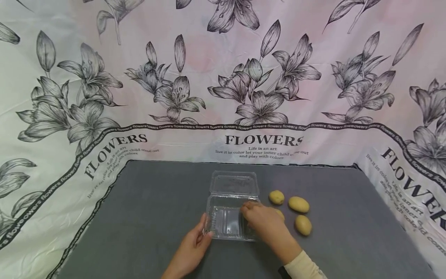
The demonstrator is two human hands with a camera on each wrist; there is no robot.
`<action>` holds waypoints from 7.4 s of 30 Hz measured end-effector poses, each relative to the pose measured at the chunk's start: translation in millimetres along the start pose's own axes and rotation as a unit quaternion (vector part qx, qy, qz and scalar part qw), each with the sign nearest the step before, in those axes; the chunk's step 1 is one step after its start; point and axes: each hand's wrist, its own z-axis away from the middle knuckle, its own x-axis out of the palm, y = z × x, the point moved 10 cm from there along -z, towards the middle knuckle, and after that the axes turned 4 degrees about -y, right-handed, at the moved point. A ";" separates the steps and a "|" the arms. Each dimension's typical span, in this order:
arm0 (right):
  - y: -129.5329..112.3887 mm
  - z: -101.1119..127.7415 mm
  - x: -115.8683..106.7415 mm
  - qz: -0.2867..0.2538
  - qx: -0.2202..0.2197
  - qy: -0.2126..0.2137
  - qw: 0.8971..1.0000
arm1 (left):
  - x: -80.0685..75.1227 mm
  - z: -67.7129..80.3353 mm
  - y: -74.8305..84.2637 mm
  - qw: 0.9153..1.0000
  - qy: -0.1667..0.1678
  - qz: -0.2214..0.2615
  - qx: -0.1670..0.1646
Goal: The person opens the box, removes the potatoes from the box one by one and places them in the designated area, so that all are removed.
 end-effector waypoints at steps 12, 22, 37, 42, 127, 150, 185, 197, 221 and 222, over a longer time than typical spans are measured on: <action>-3.0 -4.1 10.4 0.004 0.019 -0.025 0.999 | 1.7 2.2 -3.8 1.000 -0.004 0.006 -0.011; -7.3 -9.3 8.5 0.014 0.003 -0.015 1.000 | -1.5 0.8 0.9 1.000 0.006 0.010 0.009; -5.9 -11.9 19.0 -0.034 -0.018 -0.035 0.999 | -1.1 2.1 -0.4 1.000 0.008 0.000 -0.003; -5.2 -11.2 15.5 -0.044 -0.022 -0.032 0.998 | -1.8 2.1 -1.2 1.000 0.008 -0.027 -0.005; 62.4 55.8 -44.1 -0.068 -0.054 0.162 0.983 | -1.8 3.9 -0.8 1.000 0.012 -0.011 -0.001; 95.5 93.4 -41.7 -0.084 0.010 0.166 0.982 | -1.0 5.0 -6.7 0.999 0.017 -0.002 -0.032; 144.1 149.9 -32.9 -0.067 0.050 0.168 0.982 | 0.6 3.8 -9.7 0.999 0.014 0.007 -0.029; 154.3 154.0 -14.6 -0.087 0.092 0.087 0.988 | 2.2 3.0 -6.7 1.000 0.010 0.011 -0.021; 173.7 160.6 19.6 -0.132 0.183 -0.051 0.973 | 0.4 4.9 -7.1 1.000 0.011 0.001 -0.012; 173.9 161.1 19.3 -0.135 0.185 -0.048 0.972 | 0.4 4.8 -6.8 1.000 0.012 0.002 -0.012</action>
